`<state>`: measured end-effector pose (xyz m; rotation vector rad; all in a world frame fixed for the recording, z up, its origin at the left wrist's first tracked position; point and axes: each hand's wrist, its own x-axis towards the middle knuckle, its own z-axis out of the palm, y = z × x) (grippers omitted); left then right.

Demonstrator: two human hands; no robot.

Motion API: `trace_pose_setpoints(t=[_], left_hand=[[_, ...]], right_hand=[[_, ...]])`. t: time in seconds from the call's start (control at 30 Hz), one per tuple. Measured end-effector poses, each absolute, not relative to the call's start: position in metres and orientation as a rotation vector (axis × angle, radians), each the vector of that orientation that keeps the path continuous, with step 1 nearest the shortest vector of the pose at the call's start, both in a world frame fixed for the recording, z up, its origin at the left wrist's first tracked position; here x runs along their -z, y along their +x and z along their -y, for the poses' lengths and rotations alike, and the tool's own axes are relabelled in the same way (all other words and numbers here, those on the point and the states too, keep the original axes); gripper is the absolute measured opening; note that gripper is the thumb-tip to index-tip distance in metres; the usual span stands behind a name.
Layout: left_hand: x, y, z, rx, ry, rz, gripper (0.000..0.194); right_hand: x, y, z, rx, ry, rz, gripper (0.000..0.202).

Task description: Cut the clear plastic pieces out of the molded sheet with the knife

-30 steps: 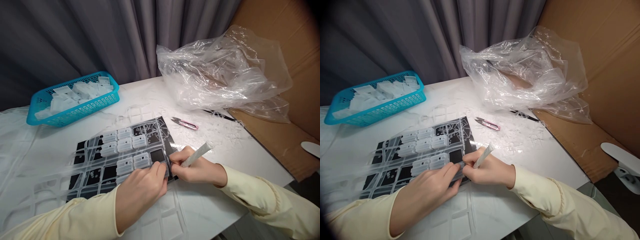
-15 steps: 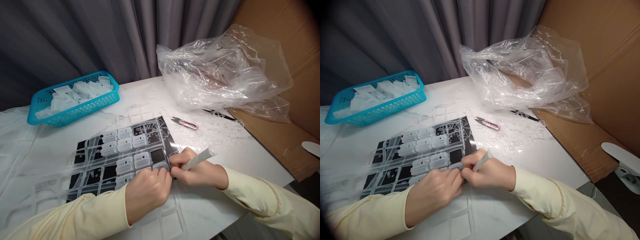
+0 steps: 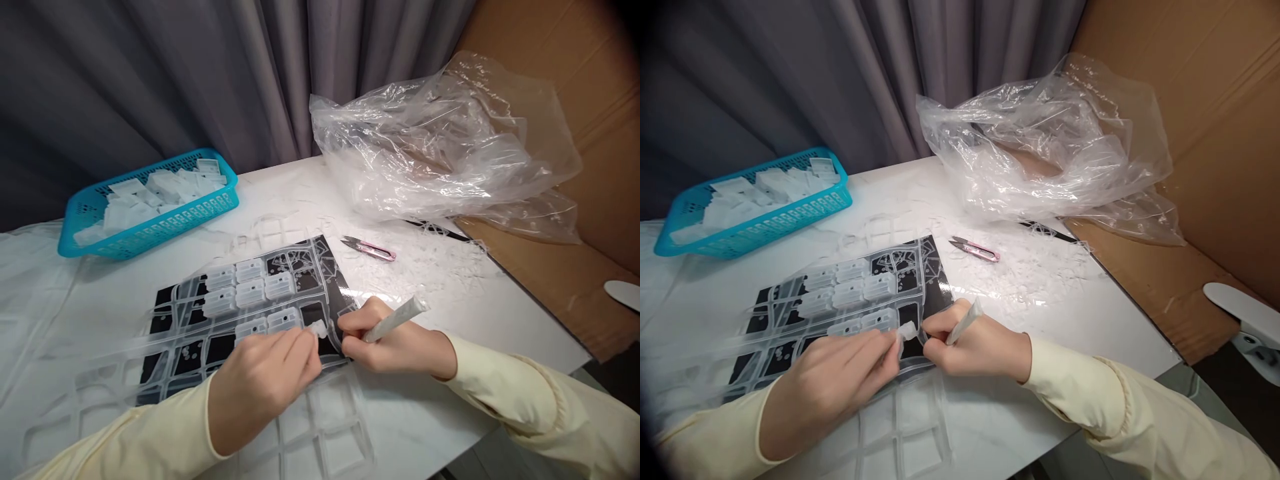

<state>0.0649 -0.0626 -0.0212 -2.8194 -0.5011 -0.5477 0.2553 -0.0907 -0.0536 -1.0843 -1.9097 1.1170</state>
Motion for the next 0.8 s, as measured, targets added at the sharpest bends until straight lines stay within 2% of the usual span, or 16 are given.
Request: trace_pose_setpoints(t=[0.2,0.4,0.53,0.63,0.7,0.77,0.8], left_hand=[[0.011,0.055,0.059,0.773,-2.815,0.861,0.026],[-0.009,0.046,0.039,0.788,-2.993,1.500,0.024],[-0.015,0.040,0.028,0.825,-3.096,2.106,0.026],[-0.023,0.032,0.009,1.194,-2.922,2.460,0.023],[-0.030,0.022,-0.015,1.519,-2.715,2.490,0.021],[-0.036,0.006,-0.046,1.530,-2.623,2.426,0.021],[-0.038,-0.003,-0.063,1.589,-2.531,2.213,0.024]], right_hand=[[0.054,0.255,0.091,-1.116,-1.071,1.902,0.034],[0.054,0.255,0.091,-1.149,-1.072,1.897,0.034],[0.053,0.255,0.091,-1.159,-1.099,1.886,0.034],[0.053,0.255,0.091,-1.179,-1.108,1.883,0.034],[0.054,0.254,0.091,-1.188,-1.111,1.873,0.034],[0.054,0.254,0.090,-1.202,-1.114,1.854,0.034],[0.054,0.254,0.090,-1.218,-1.117,1.841,0.034]])
